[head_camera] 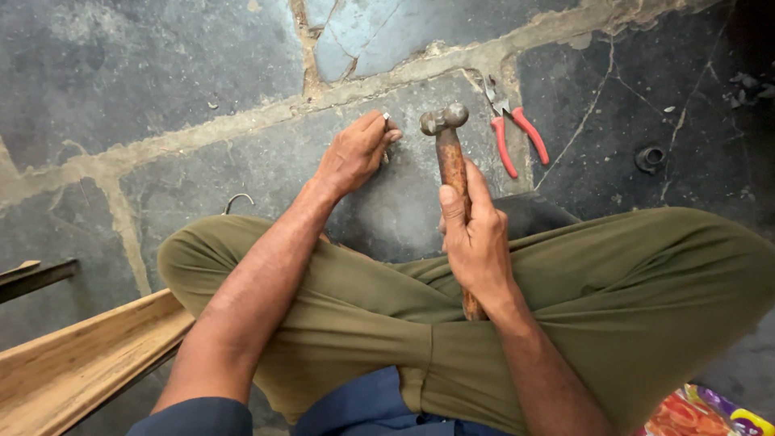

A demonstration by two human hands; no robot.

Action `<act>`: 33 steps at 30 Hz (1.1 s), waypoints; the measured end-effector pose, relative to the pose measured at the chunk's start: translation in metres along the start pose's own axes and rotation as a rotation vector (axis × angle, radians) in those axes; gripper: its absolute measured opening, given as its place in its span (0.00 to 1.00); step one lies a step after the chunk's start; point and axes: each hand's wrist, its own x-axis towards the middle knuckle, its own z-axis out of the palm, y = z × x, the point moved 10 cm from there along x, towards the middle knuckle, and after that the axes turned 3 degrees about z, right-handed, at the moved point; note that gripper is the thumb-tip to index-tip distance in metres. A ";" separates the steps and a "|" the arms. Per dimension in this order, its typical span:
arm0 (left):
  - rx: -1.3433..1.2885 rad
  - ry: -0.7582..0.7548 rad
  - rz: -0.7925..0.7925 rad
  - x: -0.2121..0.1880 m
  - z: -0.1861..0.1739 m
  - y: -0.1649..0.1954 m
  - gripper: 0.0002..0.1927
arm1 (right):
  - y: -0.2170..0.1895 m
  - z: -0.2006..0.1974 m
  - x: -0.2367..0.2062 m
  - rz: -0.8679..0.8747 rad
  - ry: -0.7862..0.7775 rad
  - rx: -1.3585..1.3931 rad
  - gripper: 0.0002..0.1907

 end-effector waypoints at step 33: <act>-0.107 0.198 -0.176 -0.023 -0.005 -0.029 0.10 | 0.003 0.011 -0.003 -0.056 0.000 -0.060 0.25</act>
